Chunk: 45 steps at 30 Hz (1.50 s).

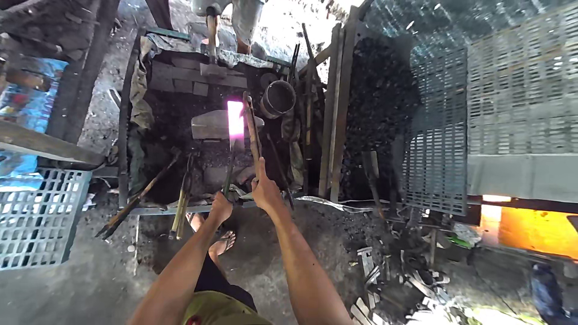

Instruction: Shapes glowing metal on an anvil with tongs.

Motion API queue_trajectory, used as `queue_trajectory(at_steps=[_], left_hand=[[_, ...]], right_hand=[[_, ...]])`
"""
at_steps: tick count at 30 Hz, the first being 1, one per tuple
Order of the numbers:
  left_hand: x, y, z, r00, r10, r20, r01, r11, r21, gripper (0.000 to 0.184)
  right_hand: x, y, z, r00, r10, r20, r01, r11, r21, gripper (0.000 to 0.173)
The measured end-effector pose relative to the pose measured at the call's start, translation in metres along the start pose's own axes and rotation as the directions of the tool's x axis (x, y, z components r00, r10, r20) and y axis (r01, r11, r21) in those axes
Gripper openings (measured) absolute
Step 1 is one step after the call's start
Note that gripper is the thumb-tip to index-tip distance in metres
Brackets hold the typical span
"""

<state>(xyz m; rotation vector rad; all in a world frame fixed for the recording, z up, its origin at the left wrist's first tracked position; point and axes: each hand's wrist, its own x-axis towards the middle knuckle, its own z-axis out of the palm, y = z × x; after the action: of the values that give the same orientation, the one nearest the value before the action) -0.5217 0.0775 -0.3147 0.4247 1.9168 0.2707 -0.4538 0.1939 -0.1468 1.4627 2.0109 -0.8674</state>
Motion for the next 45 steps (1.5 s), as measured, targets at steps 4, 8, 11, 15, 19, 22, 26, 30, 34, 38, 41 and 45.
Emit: queue_trajectory(at_steps=[4,8,11,15,19,22,26,30,34,38,41,45], left_hand=[[0.000,0.001,0.000,1.000,-0.009,0.001,0.009,1.000,0.005,0.063],[0.000,0.001,0.000,1.000,-0.008,-0.002,0.008,1.000,0.006,0.064],[-0.001,-0.001,0.002,1.000,0.003,0.000,-0.003,1.000,-0.012,0.067],[-0.002,0.001,0.001,1.000,-0.006,-0.007,0.006,1.000,0.000,0.068],[0.003,0.005,-0.006,1.000,0.019,-0.015,-0.019,0.999,-0.041,0.064],[0.007,0.005,-0.004,1.000,0.017,-0.022,-0.018,0.999,-0.048,0.062],[0.007,0.003,-0.003,1.000,0.015,-0.016,-0.016,0.999,-0.040,0.061],[0.009,0.006,-0.005,1.000,0.008,-0.017,-0.009,0.999,-0.046,0.061],[0.009,0.005,-0.003,1.000,0.012,-0.024,-0.013,0.999,-0.052,0.061],[0.010,0.004,-0.003,1.000,0.012,-0.023,-0.013,0.999,-0.045,0.061],[0.010,0.004,-0.003,1.000,0.012,-0.021,-0.013,0.999,-0.043,0.062],[0.011,0.004,-0.003,1.000,0.016,-0.023,-0.017,0.999,-0.045,0.062]], right_hand=[[0.001,0.001,0.004,1.000,0.004,-0.007,-0.005,1.000,-0.009,0.077],[0.001,0.002,0.006,1.000,-0.004,-0.012,0.004,1.000,-0.010,0.078],[0.001,0.002,0.006,1.000,-0.007,-0.010,0.007,1.000,0.002,0.079],[0.000,-0.005,-0.011,1.000,-0.015,0.009,0.015,1.000,-0.011,0.077],[0.005,-0.016,-0.042,0.999,-0.038,0.017,0.038,0.999,-0.013,0.082],[0.002,-0.012,-0.034,1.000,-0.027,0.015,0.027,1.000,0.012,0.081],[-0.009,-0.004,-0.008,1.000,-0.001,0.019,0.001,1.000,-0.011,0.076],[-0.007,-0.005,-0.008,1.000,-0.008,0.011,0.008,1.000,-0.022,0.075],[-0.006,-0.003,-0.004,1.000,-0.005,-0.004,0.005,0.999,-0.042,0.076],[-0.007,-0.004,0.000,1.000,-0.004,-0.011,0.003,0.998,-0.057,0.077],[-0.007,-0.004,0.002,1.000,0.002,-0.014,-0.003,0.998,-0.055,0.078],[-0.007,-0.004,0.004,1.000,0.000,-0.014,-0.001,0.997,-0.072,0.078]])
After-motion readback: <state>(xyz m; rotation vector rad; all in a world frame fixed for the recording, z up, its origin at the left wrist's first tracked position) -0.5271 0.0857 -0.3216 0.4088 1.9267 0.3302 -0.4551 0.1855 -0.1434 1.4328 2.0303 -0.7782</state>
